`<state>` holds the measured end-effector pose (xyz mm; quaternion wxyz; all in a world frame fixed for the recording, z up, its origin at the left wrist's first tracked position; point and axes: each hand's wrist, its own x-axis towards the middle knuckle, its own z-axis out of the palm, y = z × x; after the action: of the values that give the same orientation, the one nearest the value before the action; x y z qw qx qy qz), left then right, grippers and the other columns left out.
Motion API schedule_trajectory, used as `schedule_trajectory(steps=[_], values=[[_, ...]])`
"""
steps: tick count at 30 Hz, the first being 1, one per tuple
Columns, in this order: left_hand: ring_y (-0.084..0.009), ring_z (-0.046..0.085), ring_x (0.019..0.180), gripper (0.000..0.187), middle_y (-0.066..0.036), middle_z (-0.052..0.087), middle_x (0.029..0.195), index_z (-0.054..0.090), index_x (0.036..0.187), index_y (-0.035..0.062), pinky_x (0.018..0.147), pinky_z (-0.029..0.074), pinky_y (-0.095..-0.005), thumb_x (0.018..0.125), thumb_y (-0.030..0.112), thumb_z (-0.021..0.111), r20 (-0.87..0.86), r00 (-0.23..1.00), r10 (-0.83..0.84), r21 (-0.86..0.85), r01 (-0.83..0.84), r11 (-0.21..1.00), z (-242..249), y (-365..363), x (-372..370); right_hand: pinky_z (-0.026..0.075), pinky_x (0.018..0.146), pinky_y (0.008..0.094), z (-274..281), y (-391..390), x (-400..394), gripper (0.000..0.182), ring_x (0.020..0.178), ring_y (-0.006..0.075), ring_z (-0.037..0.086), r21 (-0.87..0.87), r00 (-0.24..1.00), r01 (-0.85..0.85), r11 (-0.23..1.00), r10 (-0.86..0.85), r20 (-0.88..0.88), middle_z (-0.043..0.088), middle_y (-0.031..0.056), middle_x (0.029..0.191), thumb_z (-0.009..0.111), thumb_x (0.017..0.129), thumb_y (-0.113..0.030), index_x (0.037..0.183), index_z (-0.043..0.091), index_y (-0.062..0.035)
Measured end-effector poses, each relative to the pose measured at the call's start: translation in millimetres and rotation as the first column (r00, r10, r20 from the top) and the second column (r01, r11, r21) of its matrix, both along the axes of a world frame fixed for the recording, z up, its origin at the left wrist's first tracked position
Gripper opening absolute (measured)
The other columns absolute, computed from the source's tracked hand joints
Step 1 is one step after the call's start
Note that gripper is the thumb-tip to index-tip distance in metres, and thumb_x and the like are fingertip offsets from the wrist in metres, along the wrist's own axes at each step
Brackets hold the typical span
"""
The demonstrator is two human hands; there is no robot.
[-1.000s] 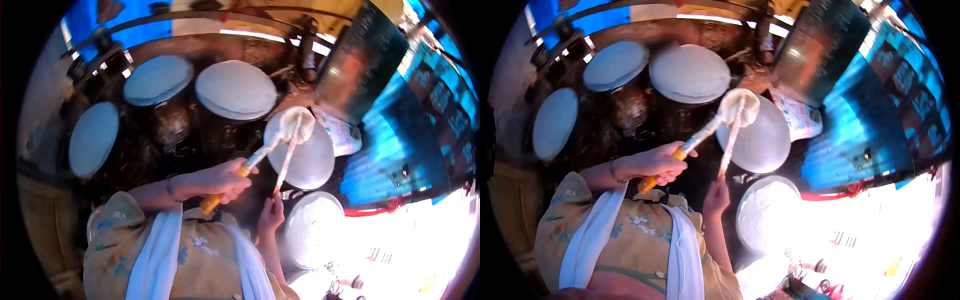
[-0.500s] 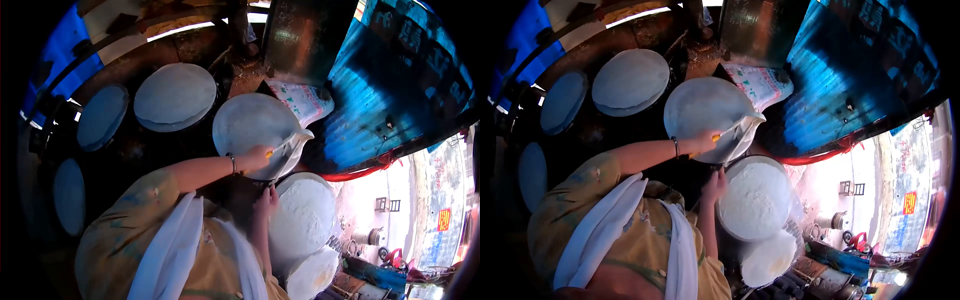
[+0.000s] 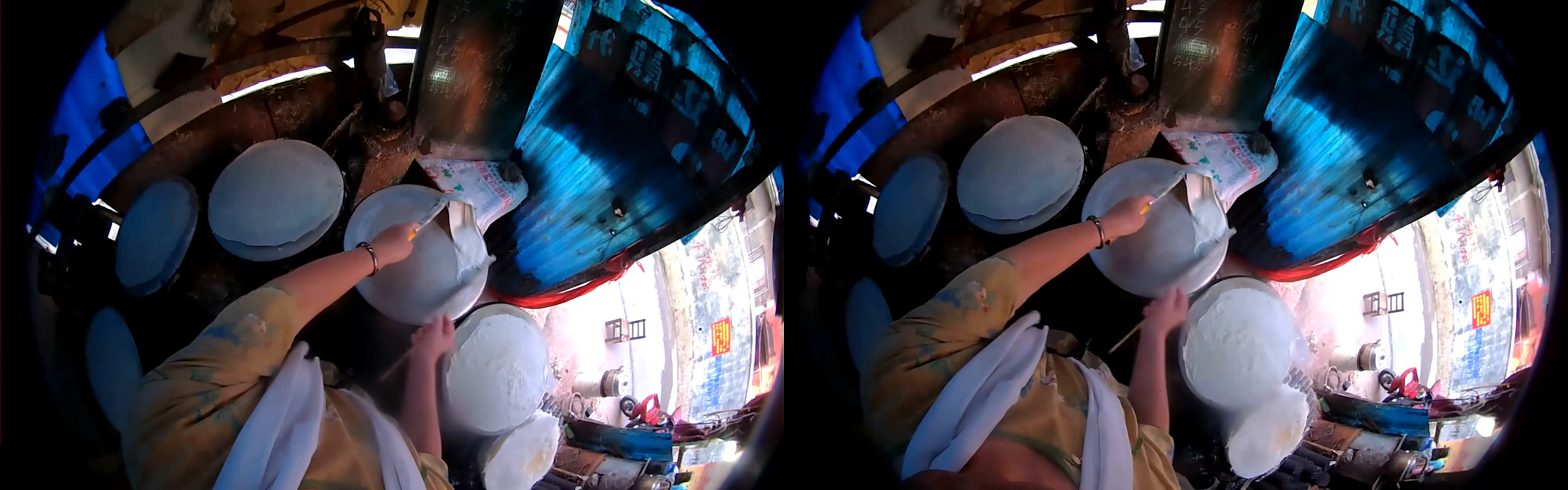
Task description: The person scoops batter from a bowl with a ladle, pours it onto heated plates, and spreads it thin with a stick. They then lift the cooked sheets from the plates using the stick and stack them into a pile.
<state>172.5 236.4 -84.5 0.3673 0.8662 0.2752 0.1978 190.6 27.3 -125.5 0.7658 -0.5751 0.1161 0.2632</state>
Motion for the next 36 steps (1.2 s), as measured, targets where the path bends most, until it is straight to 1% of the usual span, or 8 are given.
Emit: schedule_trajectory(steps=[5,8,12,17,21,25,31,36], values=[[-0.0200,0.051,0.041,0.044,-0.013,0.055,0.067,0.045,0.117,0.0054,0.037,0.039,-0.0315,0.074,0.000,0.045,-0.012,0.996,0.091,-0.474,-0.086,0.877,33,17,-9,0.029,0.031,0.0218,24,44,18,0.022,0.038,0.0079,0.037,0.081,0.979,-0.205,0.975,0.203,0.026,0.043,-0.0006,0.056,0.056,0.085,-0.013,0.106,0.051,-0.0090],[-0.0157,0.046,0.039,0.053,-0.009,0.050,0.062,0.038,0.125,0.0063,0.036,0.036,-0.0283,0.073,-0.001,0.047,0.077,0.988,0.132,-0.678,-0.045,0.734,26,-1,-14,0.027,0.031,0.0204,4,-1,72,0.022,0.038,0.0083,0.038,0.022,0.988,-0.116,0.993,0.113,0.108,0.043,-0.0001,0.057,0.056,0.085,-0.015,0.105,0.052,-0.0092],[-0.0120,0.045,0.041,0.061,-0.006,0.049,0.064,0.030,0.131,0.0071,0.038,0.038,-0.0256,0.074,0.001,0.049,0.012,0.975,0.223,-0.766,-0.134,0.629,12,-6,-66,0.027,0.030,0.0204,-105,50,81,0.030,0.036,0.0087,0.037,0.039,0.946,-0.181,0.983,0.163,0.281,0.044,-0.0004,0.056,0.060,0.082,-0.017,0.110,0.052,-0.0085],[-0.0096,0.046,0.046,0.060,-0.005,0.052,0.071,0.030,0.132,0.0093,0.039,0.039,-0.0217,0.078,0.006,0.055,-0.001,0.963,0.270,-0.880,-0.129,0.458,52,-19,-143,0.028,0.030,0.0218,49,63,94,0.029,0.035,0.0082,0.038,-0.281,0.791,-0.498,0.821,0.562,0.243,0.045,-0.0014,0.054,0.062,0.081,-0.017,0.108,0.058,-0.0074],[-0.0100,0.049,0.049,0.063,-0.006,0.052,0.077,0.028,0.135,0.0094,0.040,0.039,-0.0205,0.080,0.008,0.058,-0.084,0.957,0.277,-0.914,-0.185,0.360,10,-68,-216,0.028,0.031,0.0223,10,19,119,0.024,0.035,0.0079,0.038,-0.307,0.910,-0.349,0.885,0.399,0.116,0.046,-0.0014,0.054,0.062,0.081,-0.014,0.103,0.059,-0.0068],[-0.0071,0.042,0.050,0.055,-0.005,0.051,0.077,0.027,0.132,0.0077,0.045,0.037,-0.0172,0.083,0.004,0.052,0.009,0.965,0.261,-0.991,-0.027,0.133,77,-80,-241,0.028,0.032,0.0211,30,33,103,0.032,0.037,0.0066,0.041,-0.244,0.774,-0.587,0.772,0.624,0.109,0.049,-0.0012,0.054,0.065,0.078,-0.014,0.106,0.058,-0.0006],[-0.0034,0.037,0.049,0.044,-0.003,0.046,0.071,0.032,0.127,0.0068,0.044,0.034,-0.0159,0.087,0.005,0.048,0.126,0.946,0.298,-0.937,0.014,0.350,116,-97,-230,0.026,0.030,0.0217,23,16,158,0.034,0.035,0.0068,0.037,-0.240,0.836,-0.494,0.836,0.532,0.133,0.046,-0.0017,0.054,0.063,0.079,-0.012,0.111,0.057,-0.0029],[-0.0031,0.034,0.044,0.037,0.000,0.039,0.062,0.039,0.122,0.0065,0.041,0.031,-0.0157,0.086,0.004,0.047,0.079,0.960,0.268,-0.988,0.039,0.150,129,-101,-220,0.024,0.031,0.0213,32,4,129,0.033,0.035,0.0069,0.036,-0.212,0.655,-0.738,0.641,0.756,0.006,0.044,-0.0017,0.054,0.064,0.079,-0.012,0.110,0.057,-0.0026]])
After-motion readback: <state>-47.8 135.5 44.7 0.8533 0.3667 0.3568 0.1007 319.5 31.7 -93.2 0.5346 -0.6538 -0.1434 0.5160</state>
